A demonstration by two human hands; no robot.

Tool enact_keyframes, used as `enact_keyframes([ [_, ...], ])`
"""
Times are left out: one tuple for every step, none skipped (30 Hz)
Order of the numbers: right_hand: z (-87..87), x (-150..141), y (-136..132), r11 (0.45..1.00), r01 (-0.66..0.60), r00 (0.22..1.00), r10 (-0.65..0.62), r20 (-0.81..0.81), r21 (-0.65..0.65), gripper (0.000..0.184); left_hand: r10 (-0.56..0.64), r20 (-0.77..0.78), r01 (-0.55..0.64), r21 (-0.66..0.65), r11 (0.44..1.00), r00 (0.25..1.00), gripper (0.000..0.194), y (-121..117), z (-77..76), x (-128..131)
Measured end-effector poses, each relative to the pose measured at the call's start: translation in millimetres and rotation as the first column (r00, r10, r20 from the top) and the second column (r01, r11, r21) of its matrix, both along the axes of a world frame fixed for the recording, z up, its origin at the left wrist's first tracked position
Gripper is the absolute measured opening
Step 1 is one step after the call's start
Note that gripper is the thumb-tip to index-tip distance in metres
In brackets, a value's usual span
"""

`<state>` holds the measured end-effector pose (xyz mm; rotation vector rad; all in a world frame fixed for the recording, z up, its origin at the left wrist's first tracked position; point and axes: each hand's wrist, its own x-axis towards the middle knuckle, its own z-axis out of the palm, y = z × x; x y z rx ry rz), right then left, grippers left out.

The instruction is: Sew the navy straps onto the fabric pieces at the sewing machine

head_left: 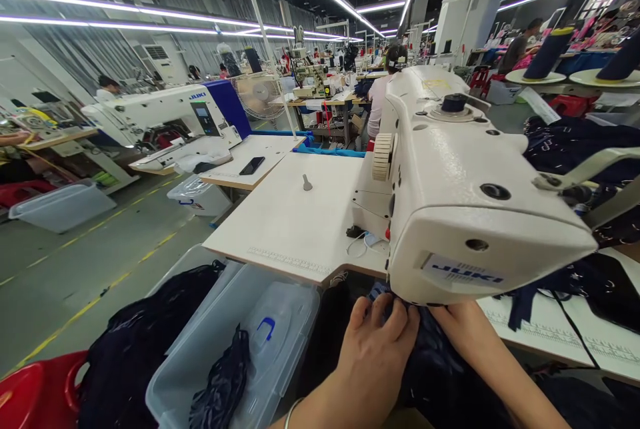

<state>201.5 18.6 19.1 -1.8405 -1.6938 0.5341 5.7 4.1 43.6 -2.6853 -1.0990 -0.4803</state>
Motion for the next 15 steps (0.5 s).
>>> enact_keyframes([
  [-1.5,0,0,1.0,-0.012,1.0,0.012,-0.004,-0.007,0.038,0.007,0.0,-0.007,-0.001,1.0,1.0,0.036,0,0.0,0],
  [-2.8,1,0,1.0,-0.023,1.0,0.023,-0.014,-0.013,0.041,0.013,0.001,-0.013,-0.002,1.0,1.0,0.036,0,0.1,-1],
  [-3.9,1,0,0.999,-0.033,0.999,0.033,-0.025,-0.018,0.043,0.015,0.005,-0.015,-0.002,1.0,1.0,0.036,0,0.3,-1],
  [-4.8,1,0,0.999,-0.039,0.999,0.038,-0.035,-0.018,0.045,0.012,0.008,-0.012,-0.002,1.0,1.0,0.036,0,0.5,-2],
  [-5.4,1,0,0.999,-0.045,0.998,0.044,-0.042,-0.015,0.045,0.006,0.009,-0.006,-0.002,1.0,1.0,0.036,0,0.6,-2],
  [-5.8,1,0,0.999,-0.049,0.998,0.049,-0.048,-0.009,0.044,0.002,0.009,-0.002,-0.002,1.0,1.0,0.036,1,0.5,-3],
  [-5.7,1,0,0.999,-0.052,0.997,0.052,-0.052,-0.001,0.042,0.001,0.007,-0.001,-0.004,1.0,1.0,0.036,1,0.3,-3],
  [-5.3,1,0,0.999,-0.053,0.997,0.054,-0.056,0.009,0.041,0.005,0.004,-0.005,-0.008,1.0,1.0,0.036,2,0.1,-4],
  [-4.5,0,0,0.998,-0.055,0.997,0.056,-0.06,0.018,0.039,0.015,0.004,-0.014,-0.01,1.0,1.0,0.035,2,-0.1,-4],
  [-3.3,-1,0,0.998,-0.053,0.996,0.055,-0.065,0.028,0.036,0.023,0.006,-0.023,-0.01,1.0,1.0,0.035,3,-0.3,-4],
  [-1.8,-1,0,0.998,-0.047,0.996,0.049,-0.069,0.04,0.034,0.029,0.014,-0.029,-0.007,1.0,0.999,0.034,3,-0.3,-4],
  [-0.1,-2,0,0.998,-0.039,0.996,0.042,-0.076,0.053,0.032,0.03,0.03,-0.03,-0.001,1.0,0.999,0.033,3,-0.2,-4],
  [1.6,-2,0,0.997,-0.031,0.996,0.037,-0.085,0.066,0.03,0.026,0.046,-0.026,0.005,1.0,0.999,0.032,3,0.1,-4],
  [3.1,-3,0,0.997,-0.025,0.995,0.033,-0.097,0.075,0.028,0.021,0.062,-0.021,0.011,1.0,0.998,0.031,3,0.3,-3],
  [4.4,-3,0,0.997,-0.018,0.994,0.027,-0.107,0.081,0.026,0.012,0.073,-0.013,0.013,1.0,0.997,0.03,3,0.5,-3],
])
